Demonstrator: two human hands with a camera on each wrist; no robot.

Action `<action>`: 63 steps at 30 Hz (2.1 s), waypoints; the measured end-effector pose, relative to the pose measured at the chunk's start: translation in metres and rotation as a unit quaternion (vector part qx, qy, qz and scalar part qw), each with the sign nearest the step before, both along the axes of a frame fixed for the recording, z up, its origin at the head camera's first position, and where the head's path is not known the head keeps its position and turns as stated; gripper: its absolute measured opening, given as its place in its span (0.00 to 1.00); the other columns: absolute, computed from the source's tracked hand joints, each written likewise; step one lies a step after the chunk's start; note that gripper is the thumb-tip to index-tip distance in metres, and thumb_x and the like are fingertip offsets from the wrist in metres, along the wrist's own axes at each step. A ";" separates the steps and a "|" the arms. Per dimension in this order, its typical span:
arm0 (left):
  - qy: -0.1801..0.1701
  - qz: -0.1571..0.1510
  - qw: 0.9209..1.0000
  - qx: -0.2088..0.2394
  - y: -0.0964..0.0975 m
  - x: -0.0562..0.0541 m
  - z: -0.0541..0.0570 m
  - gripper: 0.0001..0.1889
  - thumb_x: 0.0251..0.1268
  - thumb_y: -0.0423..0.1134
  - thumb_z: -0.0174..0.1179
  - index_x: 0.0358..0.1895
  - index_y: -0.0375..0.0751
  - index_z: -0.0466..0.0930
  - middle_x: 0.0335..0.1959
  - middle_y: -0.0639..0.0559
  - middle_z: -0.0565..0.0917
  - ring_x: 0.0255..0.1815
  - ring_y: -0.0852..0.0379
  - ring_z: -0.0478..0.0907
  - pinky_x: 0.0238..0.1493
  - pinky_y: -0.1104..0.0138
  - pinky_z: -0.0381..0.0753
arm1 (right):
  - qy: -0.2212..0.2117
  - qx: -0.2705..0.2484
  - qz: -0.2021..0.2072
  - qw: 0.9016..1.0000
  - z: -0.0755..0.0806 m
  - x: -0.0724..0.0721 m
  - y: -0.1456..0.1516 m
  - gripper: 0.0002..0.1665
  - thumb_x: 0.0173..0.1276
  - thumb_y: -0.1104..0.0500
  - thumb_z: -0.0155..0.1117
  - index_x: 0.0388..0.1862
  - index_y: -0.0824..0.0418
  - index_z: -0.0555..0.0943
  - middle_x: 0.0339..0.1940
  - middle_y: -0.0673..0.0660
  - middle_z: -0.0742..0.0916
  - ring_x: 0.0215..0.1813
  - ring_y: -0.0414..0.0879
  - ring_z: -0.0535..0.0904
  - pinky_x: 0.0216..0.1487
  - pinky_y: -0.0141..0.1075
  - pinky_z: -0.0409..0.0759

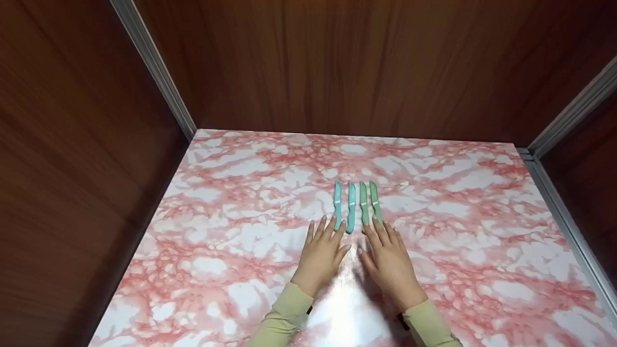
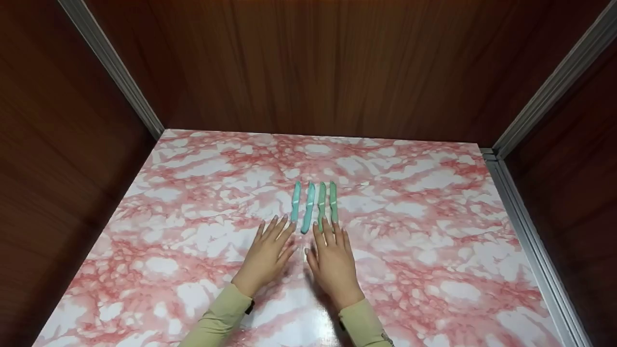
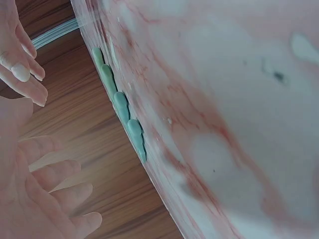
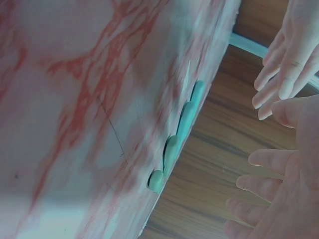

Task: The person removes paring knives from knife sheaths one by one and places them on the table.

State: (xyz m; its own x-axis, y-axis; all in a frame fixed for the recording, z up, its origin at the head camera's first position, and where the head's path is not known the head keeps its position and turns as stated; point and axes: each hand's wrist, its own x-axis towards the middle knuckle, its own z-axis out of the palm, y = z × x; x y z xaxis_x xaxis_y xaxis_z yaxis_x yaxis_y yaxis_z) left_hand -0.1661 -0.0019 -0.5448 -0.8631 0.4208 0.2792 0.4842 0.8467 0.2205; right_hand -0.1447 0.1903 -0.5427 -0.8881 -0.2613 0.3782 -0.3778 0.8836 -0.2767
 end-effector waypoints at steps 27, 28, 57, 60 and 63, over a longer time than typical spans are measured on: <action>-0.013 -0.007 1.000 0.011 -0.025 -0.044 0.008 0.29 0.75 0.54 0.44 0.73 0.45 0.60 0.73 0.43 0.59 0.73 0.44 0.52 0.70 0.46 0.49 | -0.014 0.010 0.035 0.999 0.006 -0.021 -0.010 0.38 0.67 0.50 0.62 0.72 0.63 0.64 0.71 0.65 0.66 0.72 0.62 0.56 0.69 0.57 0.55; -0.015 -0.008 1.000 0.009 -0.026 -0.047 0.009 0.29 0.75 0.54 0.44 0.73 0.46 0.59 0.73 0.43 0.59 0.73 0.44 0.52 0.70 0.46 0.49 | -0.019 0.011 0.037 0.999 0.006 -0.022 -0.011 0.39 0.67 0.50 0.62 0.72 0.62 0.64 0.72 0.65 0.65 0.73 0.61 0.55 0.69 0.57 0.54; -0.043 -0.072 0.996 -0.040 -0.025 -0.124 0.010 0.27 0.74 0.42 0.49 0.73 0.44 0.61 0.72 0.45 0.62 0.71 0.43 0.58 0.69 0.47 0.54 | -0.034 0.059 0.106 0.992 -0.006 -0.062 -0.039 0.37 0.64 0.54 0.64 0.70 0.64 0.66 0.71 0.65 0.67 0.69 0.63 0.63 0.69 0.53 0.58; -0.045 -0.078 0.995 -0.053 -0.022 -0.129 0.009 0.26 0.74 0.42 0.48 0.72 0.44 0.61 0.72 0.46 0.62 0.71 0.44 0.58 0.69 0.48 0.54 | -0.043 0.070 0.106 0.991 -0.007 -0.066 -0.041 0.37 0.65 0.53 0.64 0.70 0.64 0.66 0.71 0.65 0.66 0.69 0.62 0.62 0.69 0.54 0.58; -0.050 -0.083 0.993 -0.066 -0.020 -0.135 0.007 0.25 0.74 0.41 0.47 0.72 0.45 0.62 0.71 0.47 0.63 0.72 0.45 0.57 0.70 0.49 0.53 | -0.052 0.082 0.108 0.989 -0.007 -0.069 -0.044 0.36 0.66 0.52 0.63 0.70 0.65 0.66 0.71 0.66 0.66 0.70 0.62 0.62 0.69 0.54 0.57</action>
